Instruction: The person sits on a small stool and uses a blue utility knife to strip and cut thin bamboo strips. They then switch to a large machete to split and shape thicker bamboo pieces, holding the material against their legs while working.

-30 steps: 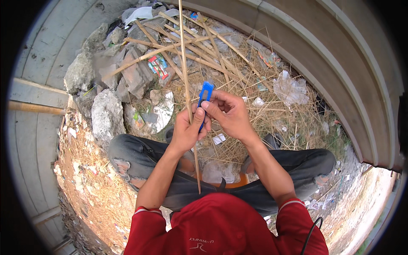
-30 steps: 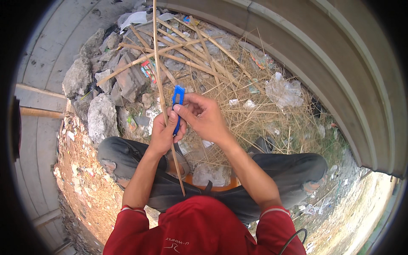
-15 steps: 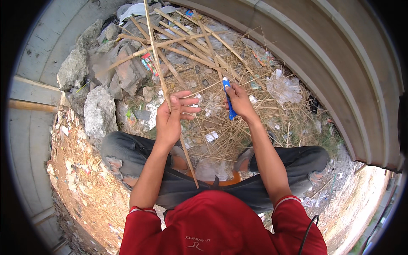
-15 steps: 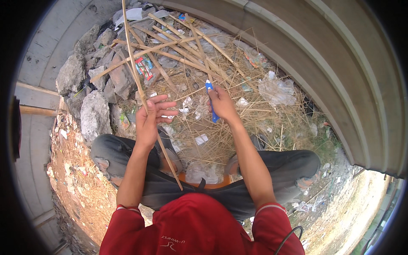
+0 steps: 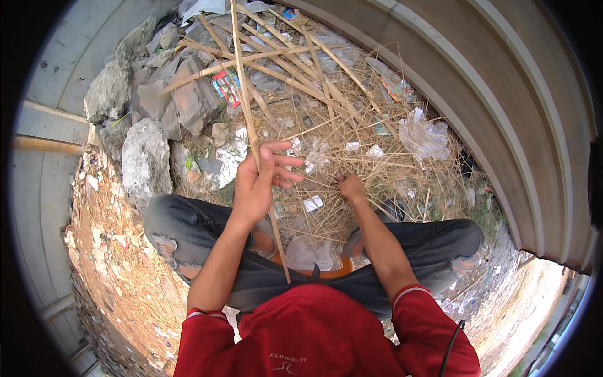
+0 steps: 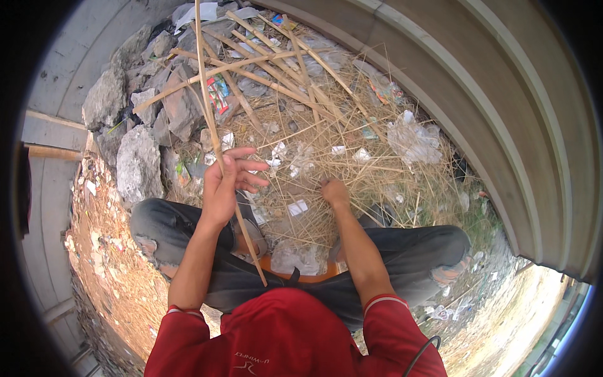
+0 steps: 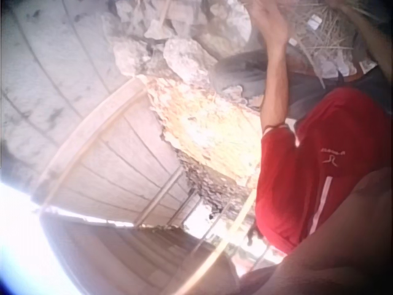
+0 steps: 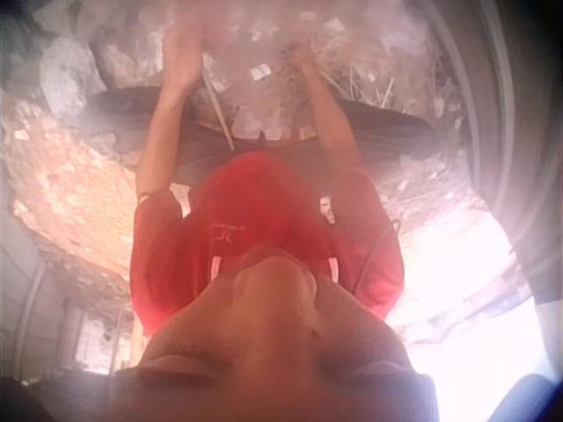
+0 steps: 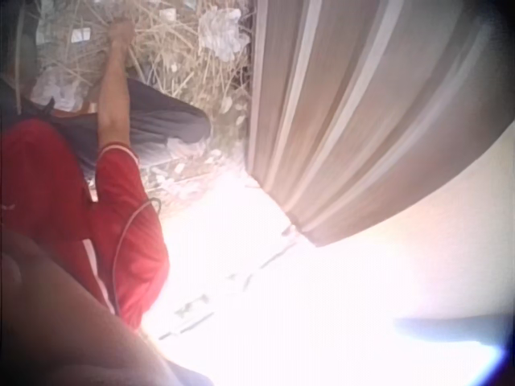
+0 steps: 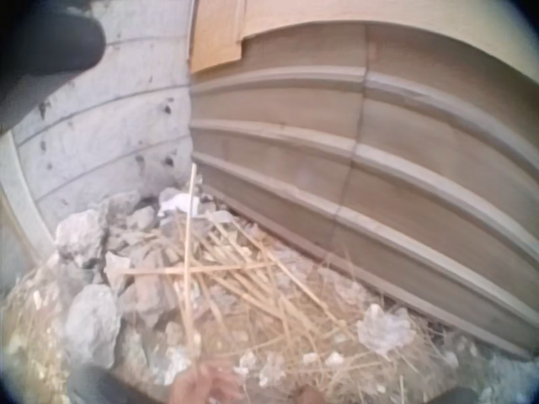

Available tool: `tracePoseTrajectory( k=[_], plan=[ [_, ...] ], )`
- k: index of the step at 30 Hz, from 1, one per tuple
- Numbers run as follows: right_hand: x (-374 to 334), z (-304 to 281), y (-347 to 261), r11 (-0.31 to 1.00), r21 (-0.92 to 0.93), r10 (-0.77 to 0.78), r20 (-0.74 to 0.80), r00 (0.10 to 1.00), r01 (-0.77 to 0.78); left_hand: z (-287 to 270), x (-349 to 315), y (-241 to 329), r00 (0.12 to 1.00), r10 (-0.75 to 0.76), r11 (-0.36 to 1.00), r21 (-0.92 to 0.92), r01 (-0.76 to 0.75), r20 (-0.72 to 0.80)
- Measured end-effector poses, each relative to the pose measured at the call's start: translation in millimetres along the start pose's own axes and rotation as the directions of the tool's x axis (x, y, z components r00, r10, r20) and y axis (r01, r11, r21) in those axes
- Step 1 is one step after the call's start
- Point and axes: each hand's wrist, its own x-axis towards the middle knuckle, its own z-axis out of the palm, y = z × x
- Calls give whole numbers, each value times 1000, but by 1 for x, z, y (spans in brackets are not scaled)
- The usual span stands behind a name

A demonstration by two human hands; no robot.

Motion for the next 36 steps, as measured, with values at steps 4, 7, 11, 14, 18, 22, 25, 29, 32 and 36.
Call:
tracePoseTrajectory(
  k=[4, 7, 11, 14, 18, 22, 25, 29, 32, 36],
  plan=[
    [18, 0, 0, 995, -67, 70, 36, 997, -67, -4, 2, -3, 1000, -17, 1000, -3, 17, -11],
    [36, 10, 8, 988, -141, 65, 22, 998, -61, -6, 3, -3, 999, -32, 999, -14, 32, -20],
    [64, 26, 33, 975, -224, 22, 71, 997, -6, -8, 5, -4, 998, -55, 998, -27, 54, -20],
    [77, 24, 30, 962, -267, 103, 143, 984, -62, -11, 7, -5, 998, -65, 997, -42, 64, -15],
    [80, 12, -1, 940, -215, 310, 210, 927, -265, -14, 12, -5, 996, -82, 995, -62, 80, -21],
    [67, -18, -36, 913, -373, 277, 274, 921, -164, -15, 19, -7, 993, -86, 993, -91, 79, -75],
    [72, -13, -30, 912, -382, 260, 254, 932, -151, -18, 25, -6, 994, -86, 991, -113, 78, -74],
    [53, -23, -35, 911, -392, 214, 185, 959, -128, -16, 23, -3, 994, -83, 990, -123, 73, -77],
    [51, -15, -23, 924, -364, 190, 160, 969, -121, -12, 19, -5, 996, -72, 993, -103, 66, -58],
    [42, -11, -13, 964, -262, 88, 132, 987, -51, -10, 15, -8, 996, -75, 995, -74, 71, -51]
  ],
)
